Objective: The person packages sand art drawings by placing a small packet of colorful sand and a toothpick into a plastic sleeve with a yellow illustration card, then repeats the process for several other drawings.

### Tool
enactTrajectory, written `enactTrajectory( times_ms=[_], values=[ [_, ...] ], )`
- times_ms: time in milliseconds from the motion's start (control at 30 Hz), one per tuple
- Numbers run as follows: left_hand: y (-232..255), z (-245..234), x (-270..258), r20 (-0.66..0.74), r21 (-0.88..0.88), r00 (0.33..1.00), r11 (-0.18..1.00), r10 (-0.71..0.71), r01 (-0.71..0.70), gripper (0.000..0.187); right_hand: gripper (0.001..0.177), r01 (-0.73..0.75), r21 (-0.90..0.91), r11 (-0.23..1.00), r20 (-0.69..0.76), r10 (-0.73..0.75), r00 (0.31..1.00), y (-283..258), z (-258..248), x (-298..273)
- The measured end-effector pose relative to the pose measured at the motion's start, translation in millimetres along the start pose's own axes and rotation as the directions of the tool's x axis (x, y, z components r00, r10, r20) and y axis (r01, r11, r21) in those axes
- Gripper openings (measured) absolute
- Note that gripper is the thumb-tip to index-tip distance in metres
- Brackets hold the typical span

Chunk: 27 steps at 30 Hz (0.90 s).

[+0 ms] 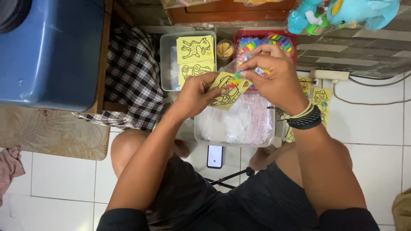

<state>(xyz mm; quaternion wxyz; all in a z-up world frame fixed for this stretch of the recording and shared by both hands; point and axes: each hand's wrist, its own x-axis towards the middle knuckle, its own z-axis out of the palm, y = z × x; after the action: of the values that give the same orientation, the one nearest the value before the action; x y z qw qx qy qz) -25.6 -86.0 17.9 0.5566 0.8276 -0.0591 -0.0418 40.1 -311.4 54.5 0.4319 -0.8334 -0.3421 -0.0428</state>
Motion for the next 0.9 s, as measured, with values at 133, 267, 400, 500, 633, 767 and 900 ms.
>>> enactTrajectory(
  times_ms=[133, 267, 400, 500, 633, 767, 900],
  values=[
    [-2.4, 2.8, 0.8, 0.003, -0.075, 0.999, 0.996, -0.041, 0.041, 0.008, 0.018, 0.011, -0.047, 0.999, 0.043, -0.009, 0.999, 3.0, 5.4, 1.0],
    [-8.1, 3.7, 0.8, -0.019, -0.179, 0.999, 0.983, -0.036, 0.032, 0.008, 0.011, 0.107, 0.029, 0.994, -0.028, -0.106, 0.994, -5.9, 0.8, 5.3],
    [-11.5, 3.8, 2.0, -0.04, -0.254, 0.998, 0.966, -0.052, 0.04, 0.018, 0.028, 0.108, 0.181, 0.978, -0.129, -0.085, 0.988, -15.4, -4.1, 7.9],
    [-14.8, 2.0, 3.1, -0.042, -0.332, 0.999, 0.943, -0.019, 0.004, 0.014, 0.035, 0.154, 0.163, 0.975, -0.162, -0.127, 0.979, -16.2, -5.5, 9.4],
    [-13.4, -24.0, 11.9, -0.204, -0.155, 0.979, 0.986, 0.023, -0.055, 0.026, 0.028, 0.077, 0.285, 0.955, -0.188, -0.023, 0.982, -1.6, -2.7, 5.3],
    [-4.8, -57.7, 15.8, -0.451, -0.097, 0.89, 0.988, 0.063, -0.119, 0.013, 0.014, -0.115, 0.262, 0.958, -0.128, 0.152, 0.98, 20.4, 6.6, 2.4],
    [-5.8, -72.1, 15.1, -0.518, -0.12, 0.844, 0.965, 0.14, -0.234, 0.018, 0.014, -0.132, 0.032, 0.991, -0.105, 0.135, 0.985, 45.8, 30.3, 4.9]
  ],
)
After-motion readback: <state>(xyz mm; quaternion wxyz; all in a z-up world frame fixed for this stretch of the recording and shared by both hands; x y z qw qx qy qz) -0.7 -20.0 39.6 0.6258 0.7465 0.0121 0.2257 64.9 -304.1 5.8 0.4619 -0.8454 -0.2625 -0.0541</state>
